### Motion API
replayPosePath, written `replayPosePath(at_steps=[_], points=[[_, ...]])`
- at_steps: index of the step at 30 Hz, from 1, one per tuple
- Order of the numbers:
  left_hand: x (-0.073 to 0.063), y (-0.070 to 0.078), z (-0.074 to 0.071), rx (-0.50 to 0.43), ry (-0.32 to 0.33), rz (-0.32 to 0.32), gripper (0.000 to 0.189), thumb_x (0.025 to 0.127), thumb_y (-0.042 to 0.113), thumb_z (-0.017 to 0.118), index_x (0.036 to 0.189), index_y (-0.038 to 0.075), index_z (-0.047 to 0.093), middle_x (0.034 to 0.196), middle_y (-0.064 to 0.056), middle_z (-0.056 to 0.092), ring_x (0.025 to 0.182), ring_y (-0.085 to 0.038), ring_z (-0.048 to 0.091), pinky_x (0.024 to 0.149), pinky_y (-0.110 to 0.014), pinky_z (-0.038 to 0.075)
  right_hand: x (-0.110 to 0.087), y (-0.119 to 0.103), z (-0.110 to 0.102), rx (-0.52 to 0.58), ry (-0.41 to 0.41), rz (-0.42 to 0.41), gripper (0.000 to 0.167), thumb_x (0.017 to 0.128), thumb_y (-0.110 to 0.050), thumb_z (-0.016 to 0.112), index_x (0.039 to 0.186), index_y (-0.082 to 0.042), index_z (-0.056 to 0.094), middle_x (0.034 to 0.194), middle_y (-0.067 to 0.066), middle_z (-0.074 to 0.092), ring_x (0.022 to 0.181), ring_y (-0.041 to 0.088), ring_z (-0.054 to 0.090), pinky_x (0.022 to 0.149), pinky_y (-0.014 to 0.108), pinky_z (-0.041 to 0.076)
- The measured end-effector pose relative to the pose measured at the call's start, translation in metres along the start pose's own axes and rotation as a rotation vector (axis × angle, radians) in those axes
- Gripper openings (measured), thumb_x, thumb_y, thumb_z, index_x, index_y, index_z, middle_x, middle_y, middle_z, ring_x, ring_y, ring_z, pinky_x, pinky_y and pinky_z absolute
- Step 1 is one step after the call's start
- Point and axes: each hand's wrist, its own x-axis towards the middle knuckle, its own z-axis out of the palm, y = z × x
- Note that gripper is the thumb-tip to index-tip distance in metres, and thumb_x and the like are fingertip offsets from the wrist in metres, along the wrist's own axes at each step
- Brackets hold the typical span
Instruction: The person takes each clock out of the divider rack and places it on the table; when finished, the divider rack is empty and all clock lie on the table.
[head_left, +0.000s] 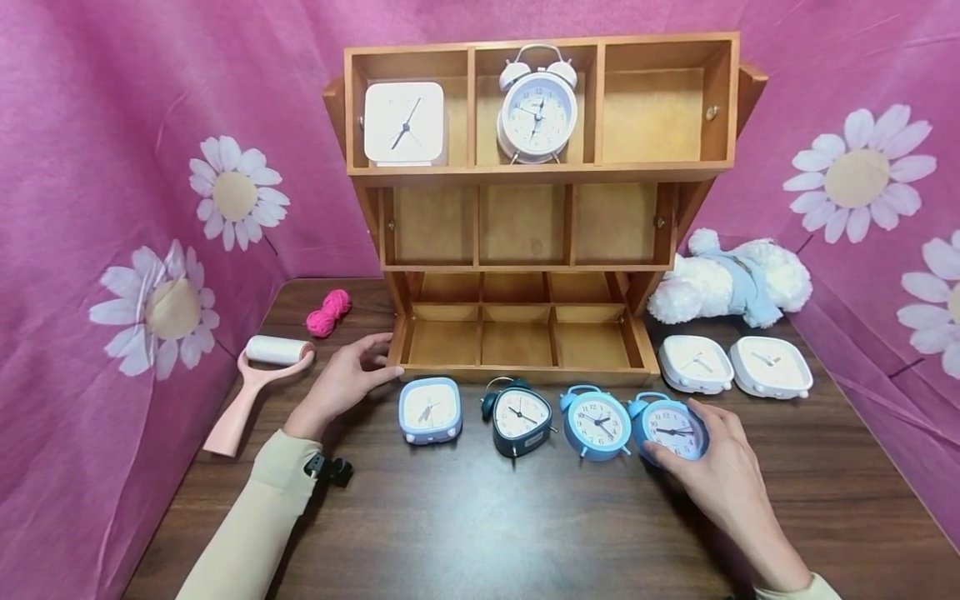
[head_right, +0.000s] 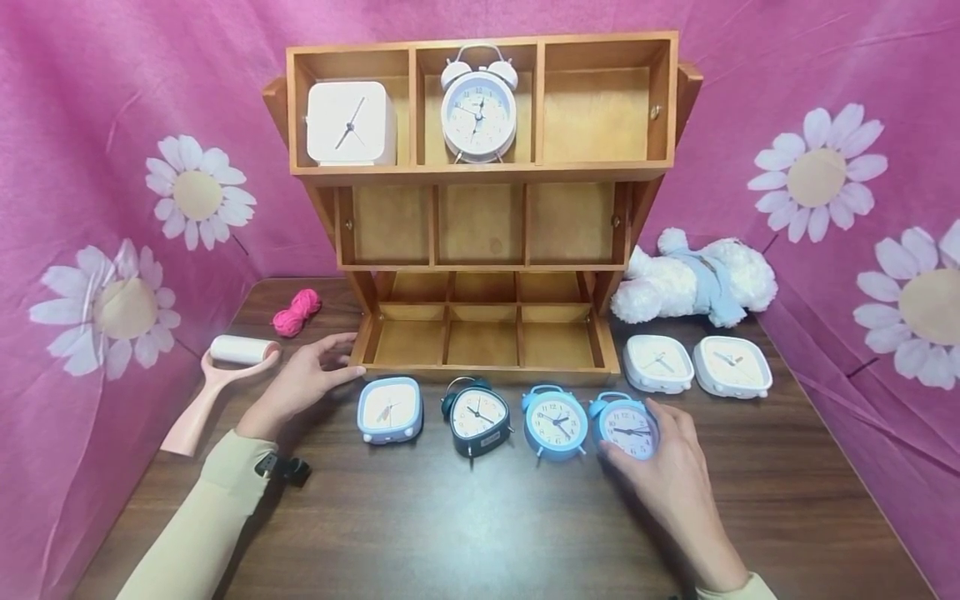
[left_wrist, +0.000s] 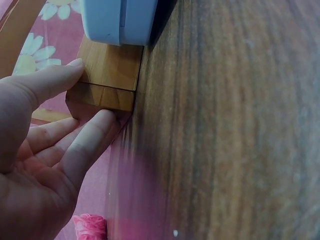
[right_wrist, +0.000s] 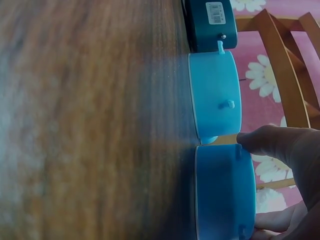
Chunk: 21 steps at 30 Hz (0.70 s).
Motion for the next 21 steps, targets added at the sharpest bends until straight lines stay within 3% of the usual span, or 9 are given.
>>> replayPosePath(at_steps=[15,21], points=[[0.0011,0.0,0.0008,0.01,0.005,0.004,0.068,0.104,0.027,0.083,0.162,0.005,0.056,0.151,-0.022,0.071,0.128,-0.037,0.076,0.1,-0.043,0.06,0.0002,-0.0007,-0.001,-0.004,-0.036,0.015,0.103,0.085,-0.04,0.096,0.159,0.012,0.046,0.152,0.038,0.047,0.129,0.06,0.057,0.102,0.073,0.047],[0.0006,0.0004,0.0,0.004,0.004,0.011,0.068,0.104,0.026,0.083,0.162,0.005,0.056,0.151,-0.023,0.071,0.128,-0.038,0.076,0.1,-0.043,0.06,0.0002,-0.0041,-0.0035,0.008,-0.008,-0.008,0.104,0.084,-0.038,0.097,0.159,0.012,0.046,0.153,0.038,0.048,0.132,0.059,0.055,0.105,0.073,0.046]])
